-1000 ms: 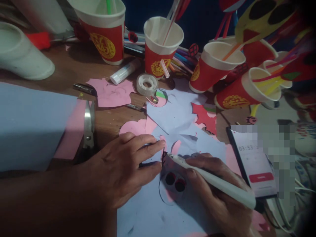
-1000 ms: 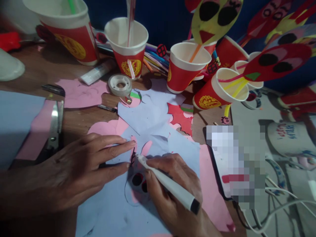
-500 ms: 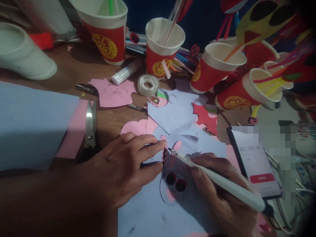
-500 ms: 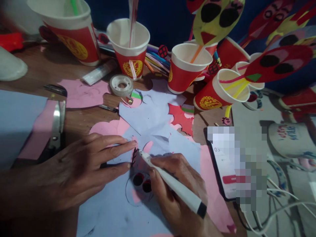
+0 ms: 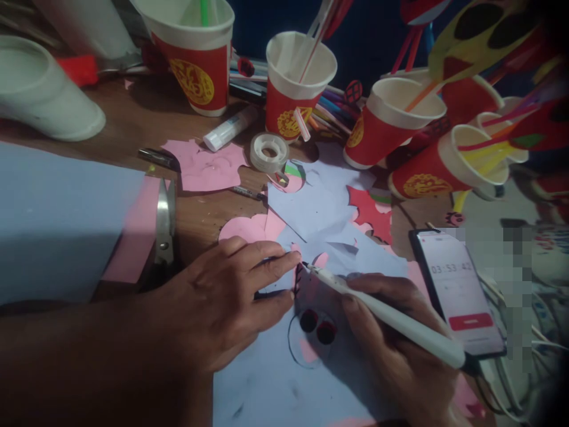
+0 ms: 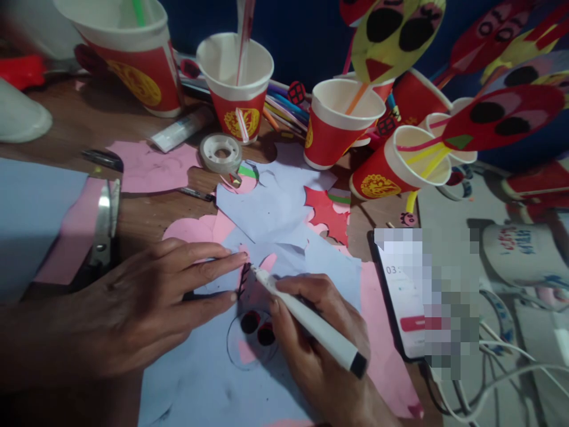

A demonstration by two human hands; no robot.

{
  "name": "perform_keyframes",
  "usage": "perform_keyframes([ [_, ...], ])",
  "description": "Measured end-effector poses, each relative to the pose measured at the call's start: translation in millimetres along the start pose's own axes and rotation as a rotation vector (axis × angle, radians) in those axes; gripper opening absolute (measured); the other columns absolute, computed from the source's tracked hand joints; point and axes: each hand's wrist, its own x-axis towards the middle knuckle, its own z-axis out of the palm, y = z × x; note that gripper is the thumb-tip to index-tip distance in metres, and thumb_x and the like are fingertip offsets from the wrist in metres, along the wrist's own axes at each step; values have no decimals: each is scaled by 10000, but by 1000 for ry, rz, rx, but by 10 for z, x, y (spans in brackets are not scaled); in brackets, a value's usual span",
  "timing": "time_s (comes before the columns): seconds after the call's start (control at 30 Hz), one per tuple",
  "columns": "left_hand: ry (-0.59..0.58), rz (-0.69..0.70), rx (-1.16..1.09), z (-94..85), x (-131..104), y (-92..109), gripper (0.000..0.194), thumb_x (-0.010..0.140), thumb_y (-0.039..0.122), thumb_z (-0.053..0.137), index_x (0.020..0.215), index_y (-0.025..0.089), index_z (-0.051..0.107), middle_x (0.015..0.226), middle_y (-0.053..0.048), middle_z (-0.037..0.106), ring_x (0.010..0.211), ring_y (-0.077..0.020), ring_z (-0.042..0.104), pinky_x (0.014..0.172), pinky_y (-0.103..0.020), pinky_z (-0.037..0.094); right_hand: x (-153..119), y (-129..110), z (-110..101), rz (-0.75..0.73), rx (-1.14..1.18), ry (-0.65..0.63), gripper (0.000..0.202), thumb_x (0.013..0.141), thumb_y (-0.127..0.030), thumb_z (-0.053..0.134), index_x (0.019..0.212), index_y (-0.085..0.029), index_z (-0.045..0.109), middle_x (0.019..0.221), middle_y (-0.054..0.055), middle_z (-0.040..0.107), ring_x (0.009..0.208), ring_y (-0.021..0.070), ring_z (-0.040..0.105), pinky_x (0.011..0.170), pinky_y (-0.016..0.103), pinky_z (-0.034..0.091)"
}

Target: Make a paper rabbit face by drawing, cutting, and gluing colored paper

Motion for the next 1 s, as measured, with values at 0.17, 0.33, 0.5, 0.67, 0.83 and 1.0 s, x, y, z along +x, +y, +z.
perform_keyframes([
  [0.17, -38, -24, -39, 15, -10, 4, 328, 730, 91, 495, 1012, 202, 620, 1357, -98, 438, 1212, -286, 389, 924, -463, 360, -14, 2, 23, -9, 29, -4, 164, 765, -127, 620, 901, -208, 577, 767, -13, 624, 686, 117, 627, 586, 185, 510],
  [0.33, -6, -32, -35, 10, -12, 13, 314, 736, 89, 494, 995, 206, 628, 1344, -98, 451, 1204, -285, 402, 923, -457, 373, 9, -4, 44, -36, 25, 3, 178, 757, -114, 620, 904, -206, 580, 769, -5, 631, 680, 136, 637, 576, 212, 521],
  [0.5, 11, -33, -30, 2, -22, 15, 316, 738, 104, 495, 1001, 218, 628, 1326, -92, 470, 1197, -282, 408, 913, -447, 391, 21, -6, 53, -34, 22, 13, 168, 756, -133, 620, 905, -202, 585, 766, 7, 643, 677, 155, 643, 553, 236, 525],
  [0.67, 32, -33, -24, -2, -30, 19, 324, 744, 97, 490, 1019, 211, 618, 1314, -93, 479, 1200, -271, 405, 924, -425, 393, 16, 8, 49, -37, 31, 10, 170, 758, -134, 620, 913, -201, 591, 769, 12, 643, 679, 156, 636, 565, 248, 522],
  [0.83, 12, -38, -35, 12, -23, 14, 324, 736, 106, 491, 1011, 216, 621, 1328, -90, 467, 1195, -280, 407, 935, -445, 373, 20, 15, 36, -55, 32, -21, 167, 745, -118, 631, 890, -186, 587, 783, 25, 651, 685, 159, 640, 566, 246, 517],
  [1.0, -15, -47, -41, 12, -19, 15, 318, 739, 105, 474, 996, 218, 624, 1348, -89, 447, 1210, -280, 390, 928, -453, 370, 22, -3, 12, -63, 15, -40, 157, 750, -125, 625, 882, -196, 581, 766, 8, 645, 661, 142, 634, 570, 239, 512],
])
